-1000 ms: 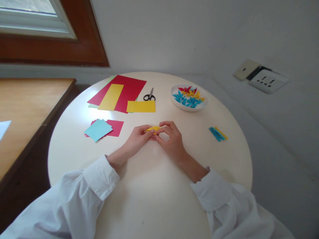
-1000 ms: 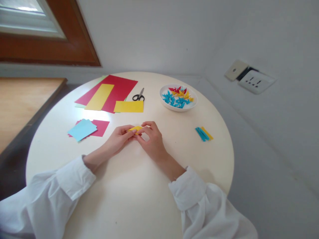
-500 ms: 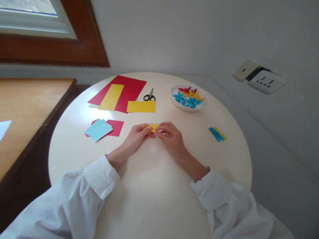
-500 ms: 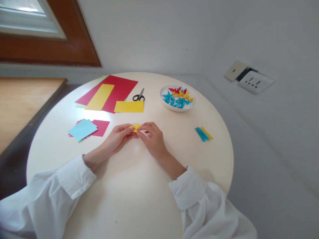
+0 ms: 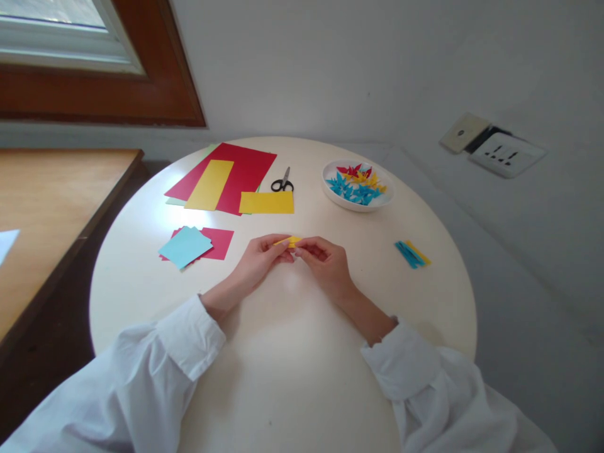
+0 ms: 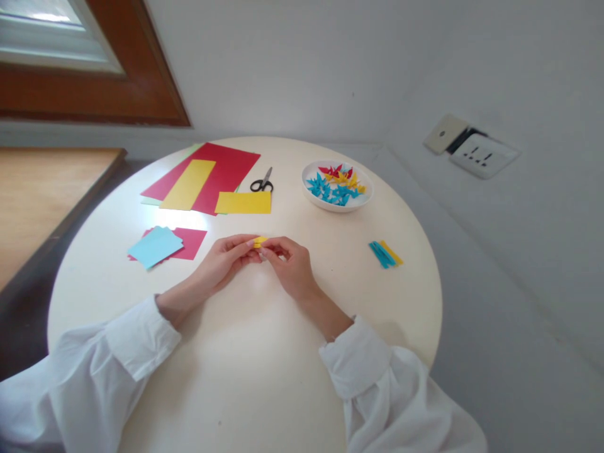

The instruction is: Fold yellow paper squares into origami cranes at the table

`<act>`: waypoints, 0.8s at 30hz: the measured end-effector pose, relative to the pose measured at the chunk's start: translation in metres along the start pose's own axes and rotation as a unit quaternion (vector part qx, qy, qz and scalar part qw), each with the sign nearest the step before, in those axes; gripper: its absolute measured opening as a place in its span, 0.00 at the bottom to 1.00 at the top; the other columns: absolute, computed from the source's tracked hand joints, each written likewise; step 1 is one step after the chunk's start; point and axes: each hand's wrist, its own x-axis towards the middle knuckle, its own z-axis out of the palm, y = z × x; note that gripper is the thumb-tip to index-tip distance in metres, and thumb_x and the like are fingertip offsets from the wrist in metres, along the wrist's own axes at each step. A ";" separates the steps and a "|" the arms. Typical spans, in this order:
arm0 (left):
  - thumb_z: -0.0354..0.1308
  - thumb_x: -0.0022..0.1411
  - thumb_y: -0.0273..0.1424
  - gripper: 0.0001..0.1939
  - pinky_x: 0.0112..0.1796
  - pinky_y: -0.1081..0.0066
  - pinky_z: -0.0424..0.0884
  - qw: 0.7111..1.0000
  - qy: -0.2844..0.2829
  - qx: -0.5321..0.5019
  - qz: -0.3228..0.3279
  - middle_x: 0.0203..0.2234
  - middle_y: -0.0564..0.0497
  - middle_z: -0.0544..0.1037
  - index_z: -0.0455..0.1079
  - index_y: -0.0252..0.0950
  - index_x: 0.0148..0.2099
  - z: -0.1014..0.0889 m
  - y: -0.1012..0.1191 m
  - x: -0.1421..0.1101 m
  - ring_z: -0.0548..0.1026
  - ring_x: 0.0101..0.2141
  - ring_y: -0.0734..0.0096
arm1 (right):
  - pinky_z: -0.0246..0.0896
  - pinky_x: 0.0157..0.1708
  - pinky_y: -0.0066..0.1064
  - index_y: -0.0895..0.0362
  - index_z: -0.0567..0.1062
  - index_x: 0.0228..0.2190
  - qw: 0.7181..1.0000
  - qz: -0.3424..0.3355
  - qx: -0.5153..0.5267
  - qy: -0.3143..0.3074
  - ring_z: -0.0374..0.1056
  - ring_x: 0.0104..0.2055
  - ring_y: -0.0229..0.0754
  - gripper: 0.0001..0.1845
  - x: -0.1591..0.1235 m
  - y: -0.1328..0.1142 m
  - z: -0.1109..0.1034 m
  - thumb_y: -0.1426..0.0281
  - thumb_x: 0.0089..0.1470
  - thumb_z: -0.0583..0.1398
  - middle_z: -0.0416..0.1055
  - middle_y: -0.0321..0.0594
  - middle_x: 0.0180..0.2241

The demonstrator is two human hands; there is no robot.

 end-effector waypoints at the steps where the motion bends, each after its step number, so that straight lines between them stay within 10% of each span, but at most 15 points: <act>1: 0.62 0.50 0.33 0.14 0.36 0.71 0.69 1.000 0.003 0.009 0.006 0.26 0.49 0.77 0.72 0.31 0.39 0.000 0.000 0.000 0.73 0.27 0.75 | 0.67 0.33 0.30 0.57 0.75 0.25 1.000 0.005 0.006 0.003 0.70 0.29 0.38 0.05 0.001 0.000 0.000 0.70 0.41 0.63 0.75 0.37 0.28; 24: 0.62 0.48 0.34 0.09 0.32 0.71 0.69 0.983 0.067 0.153 0.073 0.23 0.50 0.76 0.71 0.33 0.30 0.002 0.003 -0.003 0.74 0.28 0.71 | 0.66 0.34 0.30 0.57 0.75 0.26 1.000 -0.002 -0.008 0.026 0.70 0.31 0.38 0.05 -0.001 0.001 0.002 0.69 0.43 0.62 0.74 0.38 0.28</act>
